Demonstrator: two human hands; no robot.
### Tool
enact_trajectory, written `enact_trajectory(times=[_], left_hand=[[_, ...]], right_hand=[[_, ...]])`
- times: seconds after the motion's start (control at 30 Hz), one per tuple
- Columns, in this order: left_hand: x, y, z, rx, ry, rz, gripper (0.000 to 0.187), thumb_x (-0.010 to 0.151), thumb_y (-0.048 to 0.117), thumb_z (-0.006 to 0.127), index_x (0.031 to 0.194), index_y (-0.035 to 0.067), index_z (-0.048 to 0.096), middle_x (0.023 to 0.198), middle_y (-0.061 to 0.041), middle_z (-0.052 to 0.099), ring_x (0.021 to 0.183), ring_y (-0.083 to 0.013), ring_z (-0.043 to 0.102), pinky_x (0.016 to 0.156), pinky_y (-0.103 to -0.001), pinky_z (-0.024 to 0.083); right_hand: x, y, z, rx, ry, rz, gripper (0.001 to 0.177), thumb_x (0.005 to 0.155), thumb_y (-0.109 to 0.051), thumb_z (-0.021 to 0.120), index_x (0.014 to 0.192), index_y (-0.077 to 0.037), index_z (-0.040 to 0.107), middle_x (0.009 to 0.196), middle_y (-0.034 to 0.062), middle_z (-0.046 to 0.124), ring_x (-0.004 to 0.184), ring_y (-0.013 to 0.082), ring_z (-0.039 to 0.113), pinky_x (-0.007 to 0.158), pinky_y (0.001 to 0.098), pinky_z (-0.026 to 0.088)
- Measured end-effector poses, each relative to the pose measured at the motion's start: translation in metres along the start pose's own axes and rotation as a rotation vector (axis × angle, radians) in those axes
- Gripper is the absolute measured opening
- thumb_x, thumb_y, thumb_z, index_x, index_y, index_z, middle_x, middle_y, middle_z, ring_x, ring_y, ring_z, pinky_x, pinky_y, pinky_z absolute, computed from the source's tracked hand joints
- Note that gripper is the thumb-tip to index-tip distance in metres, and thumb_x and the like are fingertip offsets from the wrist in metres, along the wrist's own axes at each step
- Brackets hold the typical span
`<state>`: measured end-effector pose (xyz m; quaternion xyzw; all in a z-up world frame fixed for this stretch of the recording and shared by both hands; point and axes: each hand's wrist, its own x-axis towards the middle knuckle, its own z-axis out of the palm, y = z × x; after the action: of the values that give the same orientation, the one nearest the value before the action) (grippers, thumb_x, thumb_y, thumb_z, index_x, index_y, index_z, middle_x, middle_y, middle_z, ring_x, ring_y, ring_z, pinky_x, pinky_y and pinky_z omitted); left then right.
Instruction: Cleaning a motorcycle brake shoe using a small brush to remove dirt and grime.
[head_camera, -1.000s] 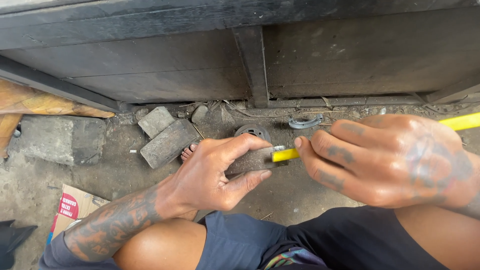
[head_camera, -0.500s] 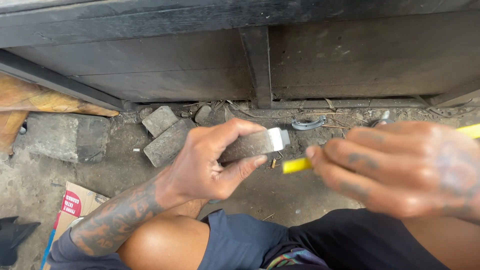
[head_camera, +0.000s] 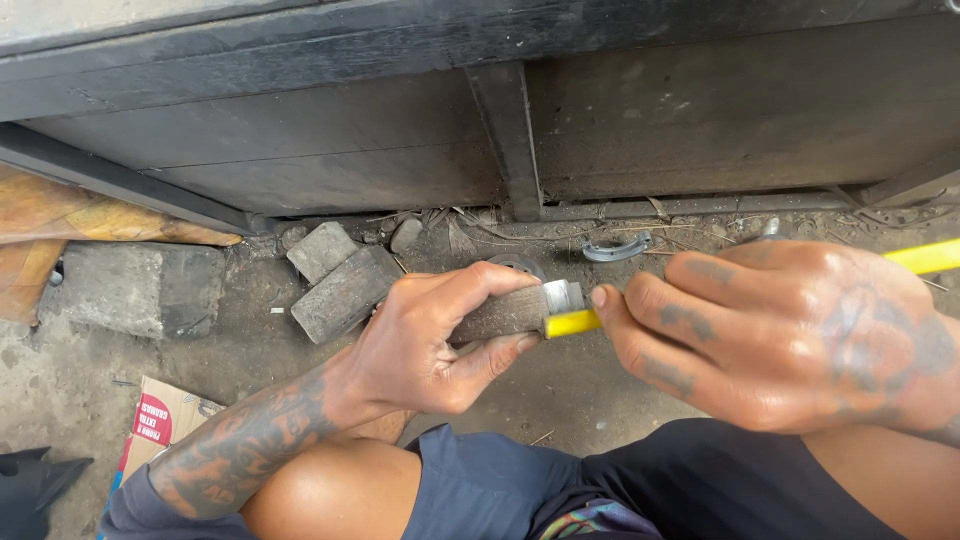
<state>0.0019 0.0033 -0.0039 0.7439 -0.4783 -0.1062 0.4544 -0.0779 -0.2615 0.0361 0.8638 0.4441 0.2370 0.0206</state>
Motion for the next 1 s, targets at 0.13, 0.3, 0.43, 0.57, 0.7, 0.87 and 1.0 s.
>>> enact_trajectory(times=[0.13,0.3,0.43,0.57,0.7,0.87,1.0], left_hand=[[0.002,0.000,0.004,0.032,-0.021,0.100,0.039,0.081,0.010,0.080,0.114,-0.003,0.063,0.095,-0.013,0.077,0.058,-0.0177,0.066,0.055,-0.028,0.053],[0.001,0.000,0.005,0.007,-0.023,0.040,0.039,0.079,0.009,0.081,0.113,0.002,0.063,0.089,-0.007,0.075,0.052,-0.0152,0.059,0.051,-0.027,0.048],[0.002,0.002,0.006,0.020,-0.010,0.042,0.037,0.079,0.007,0.080,0.112,0.000,0.064,0.086,-0.007,0.074,0.054,-0.0160,0.061,0.052,-0.028,0.048],[0.005,0.003,0.004,-0.004,-0.016,0.098,0.032,0.082,0.009,0.078,0.108,-0.001,0.063,0.083,-0.008,0.073,0.051,-0.0146,0.058,0.048,-0.027,0.046],[0.008,-0.006,-0.001,-0.138,0.057,0.001,0.028,0.085,0.001,0.075,0.110,-0.002,0.062,0.074,-0.004,0.070,0.049,-0.0087,0.055,0.043,-0.023,0.039],[0.002,-0.012,-0.016,-0.009,0.180,-0.007,0.033,0.085,0.002,0.075,0.115,-0.001,0.062,0.087,-0.006,0.072,0.063,-0.0105,0.061,0.057,-0.024,0.049],[-0.004,-0.025,-0.019,0.108,0.166,0.087,0.038,0.081,0.004,0.079,0.115,0.000,0.061,0.090,-0.009,0.073,0.065,-0.0179,0.063,0.061,-0.029,0.050]], right_hand=[[0.000,0.011,-0.004,-0.005,-0.061,-0.010,0.022,0.089,-0.011,0.067,0.110,-0.005,0.070,0.095,0.0034,0.066,0.067,0.0111,0.063,0.040,0.0252,0.044],[0.000,0.003,-0.002,0.013,-0.014,-0.027,0.011,0.089,-0.007,0.069,0.099,-0.005,0.071,0.082,0.0005,0.061,0.053,0.0101,0.051,0.035,0.0261,0.037],[-0.003,0.011,0.000,0.026,-0.034,-0.029,0.016,0.089,-0.009,0.068,0.104,-0.004,0.071,0.086,0.0017,0.063,0.055,0.0113,0.052,0.036,0.0271,0.037],[-0.003,0.016,0.000,0.013,-0.028,-0.029,0.023,0.086,-0.010,0.068,0.108,-0.004,0.071,0.091,0.0033,0.064,0.064,0.0128,0.059,0.040,0.0275,0.043],[0.001,-0.001,0.001,0.002,-0.037,-0.022,0.020,0.090,-0.014,0.065,0.108,-0.008,0.068,0.092,0.0002,0.064,0.058,0.0104,0.056,0.039,0.0264,0.044],[-0.009,-0.009,0.027,0.335,-0.142,-0.062,0.019,0.086,-0.019,0.061,0.103,-0.009,0.062,0.085,0.0020,0.060,0.057,0.0168,0.059,0.044,0.0337,0.050],[-0.021,0.010,0.029,0.413,-0.245,0.137,0.033,0.074,-0.021,0.069,0.105,-0.011,0.063,0.086,0.0003,0.063,0.057,0.0218,0.062,0.048,0.0411,0.050]])
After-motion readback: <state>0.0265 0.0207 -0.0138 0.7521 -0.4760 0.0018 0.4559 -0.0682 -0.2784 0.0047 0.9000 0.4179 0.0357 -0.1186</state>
